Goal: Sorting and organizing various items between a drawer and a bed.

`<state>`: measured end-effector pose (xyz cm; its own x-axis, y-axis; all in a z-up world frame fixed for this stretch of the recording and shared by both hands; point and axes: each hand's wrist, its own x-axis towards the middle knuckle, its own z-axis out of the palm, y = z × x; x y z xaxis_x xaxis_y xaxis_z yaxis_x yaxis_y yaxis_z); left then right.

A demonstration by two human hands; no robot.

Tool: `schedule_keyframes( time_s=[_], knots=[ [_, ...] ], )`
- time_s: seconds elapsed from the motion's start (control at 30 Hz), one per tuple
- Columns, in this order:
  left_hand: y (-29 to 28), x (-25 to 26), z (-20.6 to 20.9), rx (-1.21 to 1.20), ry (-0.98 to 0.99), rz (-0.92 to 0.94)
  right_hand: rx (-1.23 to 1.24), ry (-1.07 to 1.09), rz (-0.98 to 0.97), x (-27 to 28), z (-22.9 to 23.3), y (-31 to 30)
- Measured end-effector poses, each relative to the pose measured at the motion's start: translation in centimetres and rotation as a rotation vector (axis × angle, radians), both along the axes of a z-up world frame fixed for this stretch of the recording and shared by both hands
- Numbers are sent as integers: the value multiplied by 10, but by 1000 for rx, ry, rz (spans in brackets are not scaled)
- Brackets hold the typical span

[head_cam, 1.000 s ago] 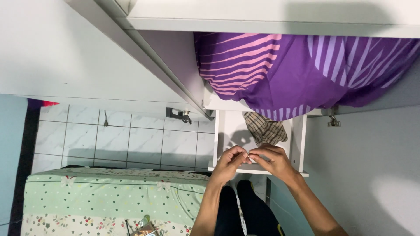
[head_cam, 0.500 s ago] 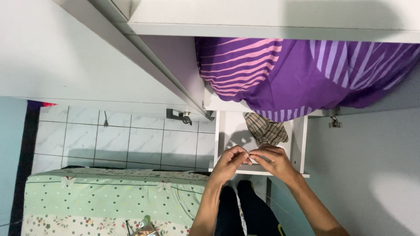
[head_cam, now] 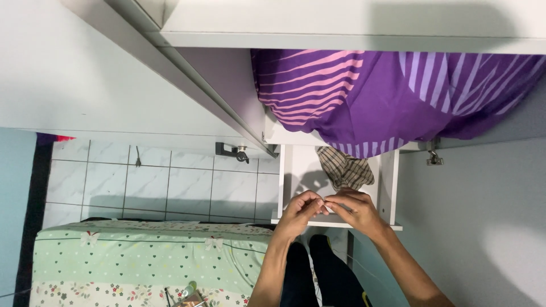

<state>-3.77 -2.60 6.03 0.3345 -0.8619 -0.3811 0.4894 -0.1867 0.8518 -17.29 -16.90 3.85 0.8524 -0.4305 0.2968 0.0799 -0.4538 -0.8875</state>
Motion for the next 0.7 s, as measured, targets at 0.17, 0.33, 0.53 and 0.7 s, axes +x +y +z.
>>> schedule_keyframes(
  time_s=[0.17, 0.33, 0.53, 0.7],
  knots=[
    [0, 1, -1, -4, 19, 10, -4, -4, 5, 1, -1, 1],
    [-1, 1, -1, -3, 22, 17, -7, -14, -17, 1, -4, 1],
    [-2, 3, 0, 2, 13, 36, -10, -16, -44, 4, -8, 3],
    [-1, 4, -5, 15, 5, 51, 34, 40, -84, 6, -5, 5]
  ],
)
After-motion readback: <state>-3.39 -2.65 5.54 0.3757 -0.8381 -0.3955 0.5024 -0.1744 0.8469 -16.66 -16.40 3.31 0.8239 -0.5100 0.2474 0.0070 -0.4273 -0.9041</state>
